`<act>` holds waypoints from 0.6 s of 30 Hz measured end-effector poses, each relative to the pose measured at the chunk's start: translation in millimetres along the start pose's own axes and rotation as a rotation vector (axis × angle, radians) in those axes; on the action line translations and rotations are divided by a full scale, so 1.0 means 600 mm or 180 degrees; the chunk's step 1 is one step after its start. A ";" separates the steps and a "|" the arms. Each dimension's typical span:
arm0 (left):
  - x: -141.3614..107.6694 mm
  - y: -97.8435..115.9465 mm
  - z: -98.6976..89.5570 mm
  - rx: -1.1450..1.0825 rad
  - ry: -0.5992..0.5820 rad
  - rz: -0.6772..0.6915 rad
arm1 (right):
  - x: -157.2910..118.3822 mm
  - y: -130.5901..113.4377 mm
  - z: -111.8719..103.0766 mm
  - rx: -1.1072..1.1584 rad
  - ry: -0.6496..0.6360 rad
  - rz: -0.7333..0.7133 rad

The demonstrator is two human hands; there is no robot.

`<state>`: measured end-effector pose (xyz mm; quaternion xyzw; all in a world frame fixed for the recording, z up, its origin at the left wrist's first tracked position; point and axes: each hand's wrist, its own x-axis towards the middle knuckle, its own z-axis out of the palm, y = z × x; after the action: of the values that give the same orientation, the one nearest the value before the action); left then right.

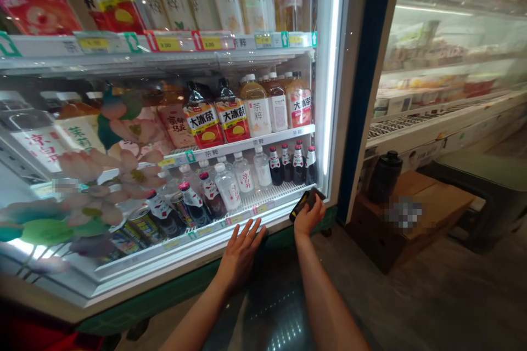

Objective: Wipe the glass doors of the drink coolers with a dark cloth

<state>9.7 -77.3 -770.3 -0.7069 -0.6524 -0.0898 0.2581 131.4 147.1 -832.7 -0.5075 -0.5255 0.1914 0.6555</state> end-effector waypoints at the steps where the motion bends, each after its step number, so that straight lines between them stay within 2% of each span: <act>1: 0.002 -0.001 0.003 -0.0003 0.0008 -0.0016 | 0.001 0.010 -0.004 -0.0037 0.0053 0.0016; 6: 0.022 0.005 0.024 0.0027 0.0060 -0.0054 | -0.028 0.026 -0.003 -0.0158 0.0055 -0.0051; 8: 0.037 0.011 0.034 -0.0015 0.0061 -0.0034 | -0.012 0.024 0.003 -0.0193 -0.0004 -0.0133; 12: 0.069 0.021 0.050 -0.0121 0.0092 -0.0098 | 0.068 0.035 0.005 -0.0276 -0.0042 -0.0294; 14: 0.082 0.025 0.055 -0.0149 0.0107 -0.0133 | 0.091 0.048 -0.001 -0.0323 -0.0003 -0.0324; 16: 0.091 0.029 0.060 -0.0153 0.0120 -0.0145 | 0.086 0.062 -0.007 -0.0355 0.0056 -0.0318; 18: 0.096 0.034 0.065 -0.0134 0.0130 -0.0146 | 0.061 0.073 -0.007 -0.0362 0.0128 -0.0267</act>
<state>29.0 -8.7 -781.7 -0.6950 -0.6610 -0.1238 0.2544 161.3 192.1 -852.3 -0.5252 -0.5431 0.1233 0.6435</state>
